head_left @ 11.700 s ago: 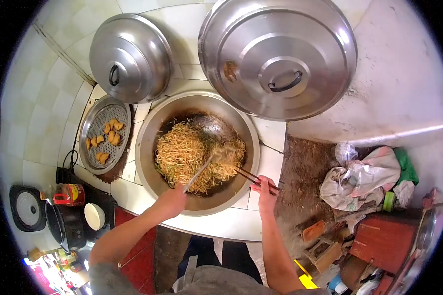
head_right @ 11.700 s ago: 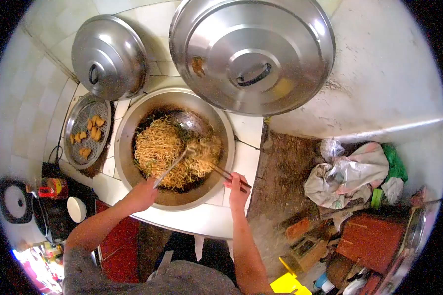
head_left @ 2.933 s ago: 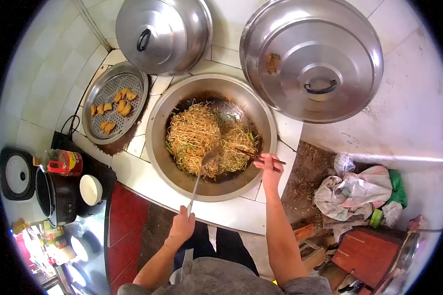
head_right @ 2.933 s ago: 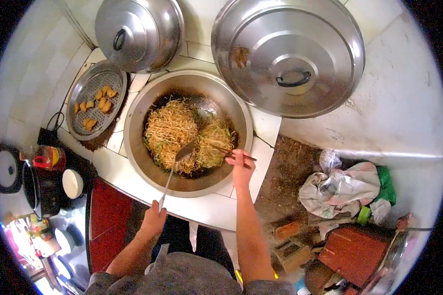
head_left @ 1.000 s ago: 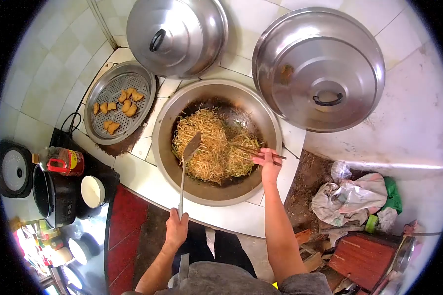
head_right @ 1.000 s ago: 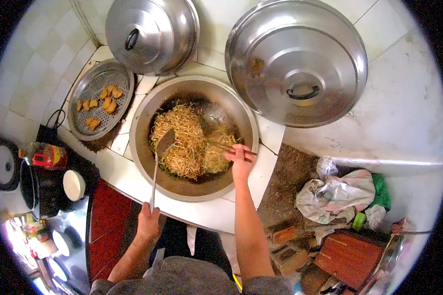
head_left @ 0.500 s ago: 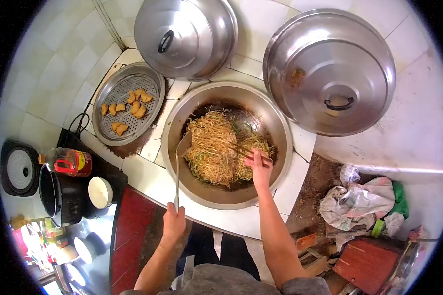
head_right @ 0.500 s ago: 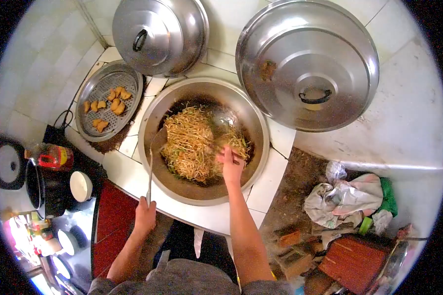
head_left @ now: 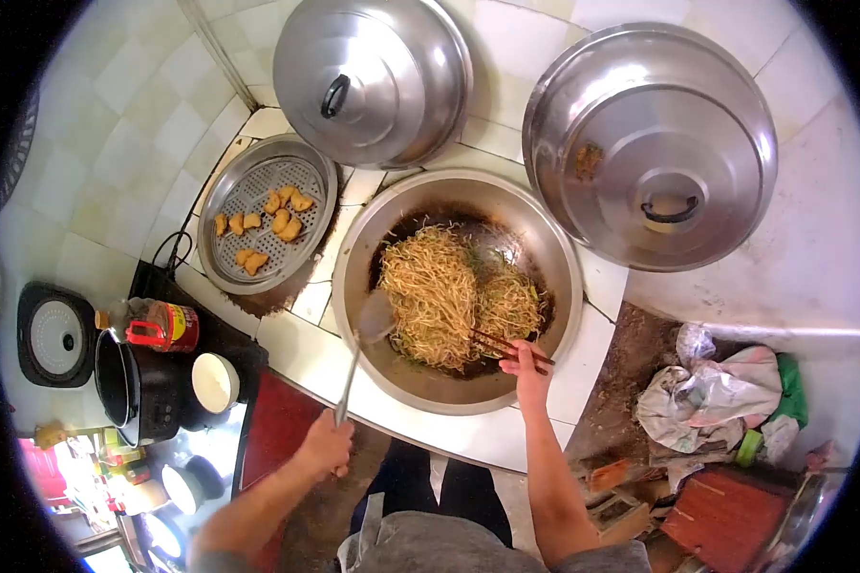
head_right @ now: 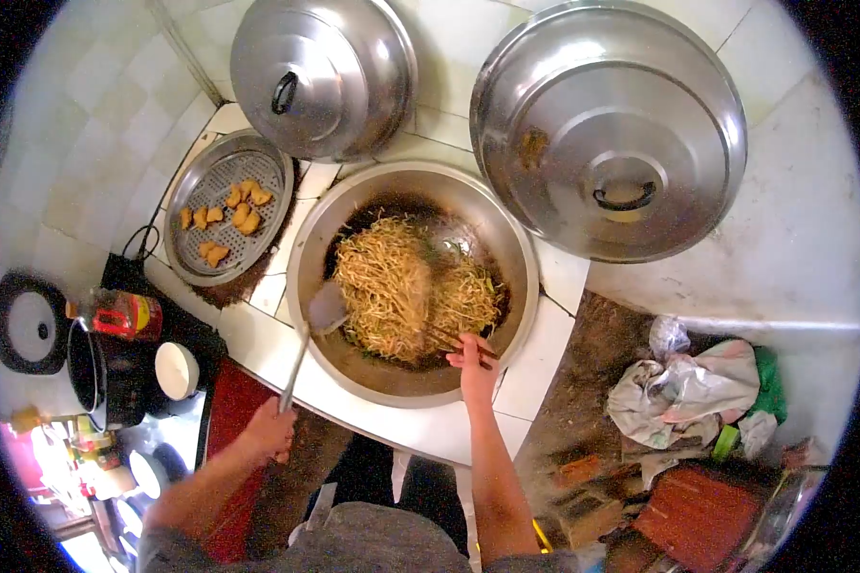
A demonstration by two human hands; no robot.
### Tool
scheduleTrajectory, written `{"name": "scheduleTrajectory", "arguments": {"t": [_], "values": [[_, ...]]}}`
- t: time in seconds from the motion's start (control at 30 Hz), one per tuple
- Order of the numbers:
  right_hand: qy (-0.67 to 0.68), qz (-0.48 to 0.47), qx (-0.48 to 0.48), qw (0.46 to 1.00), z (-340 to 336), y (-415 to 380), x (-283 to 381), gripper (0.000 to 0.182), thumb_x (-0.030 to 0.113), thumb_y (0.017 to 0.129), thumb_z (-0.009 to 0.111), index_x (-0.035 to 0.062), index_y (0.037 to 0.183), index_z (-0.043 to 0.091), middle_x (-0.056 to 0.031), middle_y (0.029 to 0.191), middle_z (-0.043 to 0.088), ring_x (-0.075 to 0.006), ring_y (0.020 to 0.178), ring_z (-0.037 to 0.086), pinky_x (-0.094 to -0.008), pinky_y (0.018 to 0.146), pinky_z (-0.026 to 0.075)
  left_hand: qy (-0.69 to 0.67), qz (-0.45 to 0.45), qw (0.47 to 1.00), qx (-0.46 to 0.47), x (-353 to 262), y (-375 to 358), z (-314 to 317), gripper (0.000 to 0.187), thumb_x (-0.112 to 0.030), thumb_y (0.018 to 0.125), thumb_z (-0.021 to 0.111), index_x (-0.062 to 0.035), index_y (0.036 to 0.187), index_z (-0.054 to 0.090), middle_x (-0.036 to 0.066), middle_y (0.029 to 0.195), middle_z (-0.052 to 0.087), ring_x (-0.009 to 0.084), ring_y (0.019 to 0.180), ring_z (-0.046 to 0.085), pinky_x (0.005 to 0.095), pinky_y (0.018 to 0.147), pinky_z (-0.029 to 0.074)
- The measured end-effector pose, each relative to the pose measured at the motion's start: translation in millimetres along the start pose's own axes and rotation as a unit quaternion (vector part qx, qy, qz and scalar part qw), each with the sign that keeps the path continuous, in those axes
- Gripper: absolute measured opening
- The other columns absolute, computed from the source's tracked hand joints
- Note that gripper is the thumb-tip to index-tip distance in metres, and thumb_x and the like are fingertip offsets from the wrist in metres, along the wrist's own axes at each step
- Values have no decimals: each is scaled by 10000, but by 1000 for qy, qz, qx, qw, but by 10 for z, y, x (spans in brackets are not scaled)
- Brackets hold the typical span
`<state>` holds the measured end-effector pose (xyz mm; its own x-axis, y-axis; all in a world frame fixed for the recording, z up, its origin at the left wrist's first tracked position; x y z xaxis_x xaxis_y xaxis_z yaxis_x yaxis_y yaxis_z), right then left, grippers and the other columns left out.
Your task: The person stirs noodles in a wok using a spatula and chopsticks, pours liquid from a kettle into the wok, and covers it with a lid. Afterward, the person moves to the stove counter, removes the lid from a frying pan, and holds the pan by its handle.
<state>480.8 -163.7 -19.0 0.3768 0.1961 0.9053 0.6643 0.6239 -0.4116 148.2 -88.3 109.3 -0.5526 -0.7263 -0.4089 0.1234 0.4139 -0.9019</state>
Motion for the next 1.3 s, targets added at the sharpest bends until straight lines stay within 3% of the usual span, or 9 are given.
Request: {"name": "scheduleTrajectory", "arguments": {"t": [0.33,0.4,0.43,0.47,0.53,0.63,0.87,1.07,1.3], "values": [[34,-81,-42,995,183,-12,-267,422,348,949,488,-56,1054,548,-110,875,593,-148,748,608,-263,697,513,-231,-245,929,152,-515,107,450,104,-50,854,437,-24,761,401,30,610,403,119,501,383,233,440,352],[-10,-55,-13,998,257,72,-278,437,372,954,459,-14,1120,580,-111,966,621,-185,890,632,-291,778,486,-363,-252,885,146,-594,99,714,164,-40,858,403,-55,702,354,9,596,351,110,505,361,219,451,338],[-15,-58,-21,998,317,105,-235,401,321,955,469,-35,1104,578,-107,960,616,-160,847,616,-264,768,477,-489,-313,792,187,-207,538,748,160,-44,831,440,-21,680,392,85,615,415,194,526,408,289,465,382],[-21,-60,-29,998,358,143,-208,365,271,956,478,-56,1087,576,-102,955,611,-134,804,599,-236,759,467,-513,-301,787,164,-246,586,867,212,-61,853,445,-39,656,371,61,604,402,154,495,372,261,438,338],[-33,-66,-32,997,387,265,-263,363,276,954,478,-30,1120,580,-112,1016,612,-150,846,617,-247,769,475,-514,-188,811,206,-254,769,979,258,-89,880,441,-72,641,347,21,574,353,115,458,313,239,387,264],[-46,-64,-31,996,472,417,-374,358,288,947,495,8,1153,580,-93,1065,603,-163,881,624,-251,776,478,-501,-200,827,159,-343,1148,1042,285,-120,902,440,-109,636,338,-8,549,301,98,434,268,234,350,197],[94,-27,-33,995,600,1063,-383,406,354,944,483,26,1165,571,-104,1140,597,-190,1056,578,-324,876,464,-297,-50,929,218,-836,2001,907,281,-153,921,477,-126,678,339,-39,518,318,60,376,291,227,290,197],[82,38,-52,995,680,985,-391,407,369,941,480,17,1114,590,-103,1006,608,-207,883,635,-346,864,481,-212,-15,944,253,-688,1765,521,280,-149,896,508,-140,707,302,-49,515,321,56,371,313,222,289,228],[209,28,-40,977,1224,466,-626,417,348,951,472,-22,1131,539,-134,1004,588,-210,852,627,-320,801,518,-11,24,994,105,-927,1251,-5,223,-63,842,451,-63,1046,361,20,561,374,116,351,340,278,286,269]]}}
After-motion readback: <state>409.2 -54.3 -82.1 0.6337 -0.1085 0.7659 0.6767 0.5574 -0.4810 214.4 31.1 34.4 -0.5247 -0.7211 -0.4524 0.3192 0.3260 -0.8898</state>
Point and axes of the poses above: each hand's wrist, its own y-axis towards the middle knuckle, its own z-axis out of the palm, x = y × z, the point moved 2 cm from there along y, towards the middle knuckle
